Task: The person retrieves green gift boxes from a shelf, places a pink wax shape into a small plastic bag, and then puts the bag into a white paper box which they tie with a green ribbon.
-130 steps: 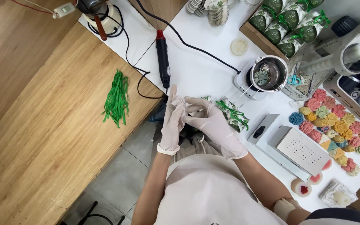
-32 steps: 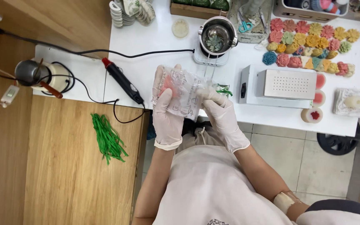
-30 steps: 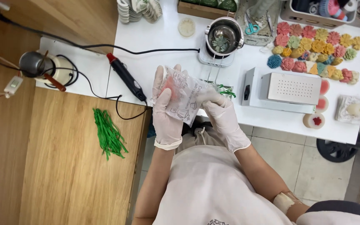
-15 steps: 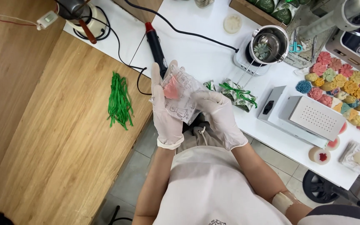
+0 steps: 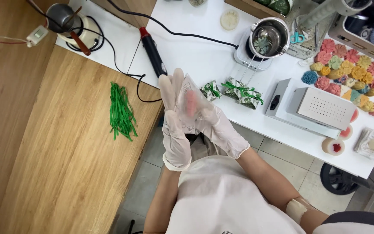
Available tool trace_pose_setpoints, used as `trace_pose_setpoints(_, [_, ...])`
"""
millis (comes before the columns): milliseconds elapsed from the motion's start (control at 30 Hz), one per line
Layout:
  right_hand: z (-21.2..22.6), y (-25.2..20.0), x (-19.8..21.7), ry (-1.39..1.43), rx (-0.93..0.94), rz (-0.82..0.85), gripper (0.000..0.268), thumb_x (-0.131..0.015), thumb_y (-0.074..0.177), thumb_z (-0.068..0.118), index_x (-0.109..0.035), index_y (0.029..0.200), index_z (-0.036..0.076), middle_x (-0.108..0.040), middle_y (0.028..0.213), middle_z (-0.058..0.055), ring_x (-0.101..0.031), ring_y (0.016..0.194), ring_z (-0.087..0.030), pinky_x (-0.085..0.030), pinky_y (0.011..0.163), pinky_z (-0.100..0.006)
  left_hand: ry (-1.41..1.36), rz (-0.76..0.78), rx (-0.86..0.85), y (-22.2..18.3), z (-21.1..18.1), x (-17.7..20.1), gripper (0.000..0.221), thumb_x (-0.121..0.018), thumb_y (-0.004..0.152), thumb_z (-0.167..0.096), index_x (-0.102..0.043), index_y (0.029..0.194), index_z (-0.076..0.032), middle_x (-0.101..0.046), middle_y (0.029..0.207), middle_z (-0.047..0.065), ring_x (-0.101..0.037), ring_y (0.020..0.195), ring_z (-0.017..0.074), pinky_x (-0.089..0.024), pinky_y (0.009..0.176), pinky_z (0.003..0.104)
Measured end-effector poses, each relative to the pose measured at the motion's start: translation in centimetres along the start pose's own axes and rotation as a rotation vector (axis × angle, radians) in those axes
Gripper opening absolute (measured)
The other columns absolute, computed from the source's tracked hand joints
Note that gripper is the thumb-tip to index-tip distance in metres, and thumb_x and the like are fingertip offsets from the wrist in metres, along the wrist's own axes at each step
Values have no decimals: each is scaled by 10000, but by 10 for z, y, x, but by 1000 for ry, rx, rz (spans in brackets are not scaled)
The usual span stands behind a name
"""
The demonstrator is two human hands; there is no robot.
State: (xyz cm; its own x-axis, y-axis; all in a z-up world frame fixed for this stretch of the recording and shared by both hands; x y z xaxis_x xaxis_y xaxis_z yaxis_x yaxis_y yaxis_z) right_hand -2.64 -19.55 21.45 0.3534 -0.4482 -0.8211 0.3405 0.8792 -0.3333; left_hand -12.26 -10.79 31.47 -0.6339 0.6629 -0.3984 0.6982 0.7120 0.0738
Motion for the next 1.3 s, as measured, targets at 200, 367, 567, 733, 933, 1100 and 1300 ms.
trace_pose_setpoints(200, [4,-18,44,-38,75,-10,344,-781,1018,127,-654,1257,-85,-665,1074,-103,-658,966,-164,-556,900,-310,-53,-21,-19,10,27,-6,775,-321,1162,-549,-47,1733,-101,-263,1743,133,-251,1630,257,-196,1381,401])
trace_pose_setpoints(367, [43,-41,71,-151,157,-524,322,-668,949,95,-654,1240,-43,-721,1103,-106,-716,908,-151,-596,832,-283,-86,-107,32,23,31,-2,805,-332,1130,-582,-66,1717,-100,-222,1764,66,-300,1623,266,-284,1338,422])
trace_pose_setpoints(567, [105,-116,185,-502,621,-1140,303,-739,948,167,-741,1204,4,-761,997,-30,-655,746,-72,-531,705,-214,-267,-84,240,37,43,2,758,-408,1074,-572,-139,1690,-222,-357,1670,121,-402,1511,311,-388,1224,483])
trace_pose_setpoints(733, [119,-128,253,-578,745,-1301,270,-764,943,159,-774,1164,5,-760,964,-21,-593,695,-59,-476,640,-215,-359,-66,407,40,74,-8,696,-412,1062,-529,-241,1656,-208,-426,1617,145,-452,1464,319,-415,1189,495])
trace_pose_setpoints(933, [115,-116,286,-752,895,-1373,241,-781,949,138,-785,1135,-14,-765,1011,-27,-661,835,-71,-537,746,-220,-379,1,454,43,86,-20,617,-387,1098,-454,-296,1644,-181,-428,1616,150,-464,1456,299,-390,1212,471])
trace_pose_setpoints(1100, [123,-111,229,-1333,990,-1539,190,-799,964,112,-803,1104,-16,-693,1037,-88,-655,901,-152,-539,800,-275,-345,30,439,45,96,-25,614,-366,1102,-440,-286,1644,-164,-395,1632,136,-462,1450,284,-384,1203,450])
trace_pose_setpoints(1300, [99,-72,77,-899,486,-1074,224,-626,1039,208,-755,1059,26,-708,863,-37,-629,776,-100,-500,713,-247,-44,-66,167,41,116,-29,579,-325,1153,-366,-286,1652,-75,-283,1721,31,-351,1537,196,-285,1274,358])
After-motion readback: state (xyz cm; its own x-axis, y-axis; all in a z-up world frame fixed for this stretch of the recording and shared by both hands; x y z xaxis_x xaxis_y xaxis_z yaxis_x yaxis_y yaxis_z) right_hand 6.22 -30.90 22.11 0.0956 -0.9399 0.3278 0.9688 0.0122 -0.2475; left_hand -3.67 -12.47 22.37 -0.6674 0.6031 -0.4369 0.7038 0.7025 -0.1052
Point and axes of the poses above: each hand's wrist, its own y-axis towards the middle knuckle, its own x-axis out of the back of the hand, z = x × y, the point moved 1 cm from there along y, towards the middle knuckle
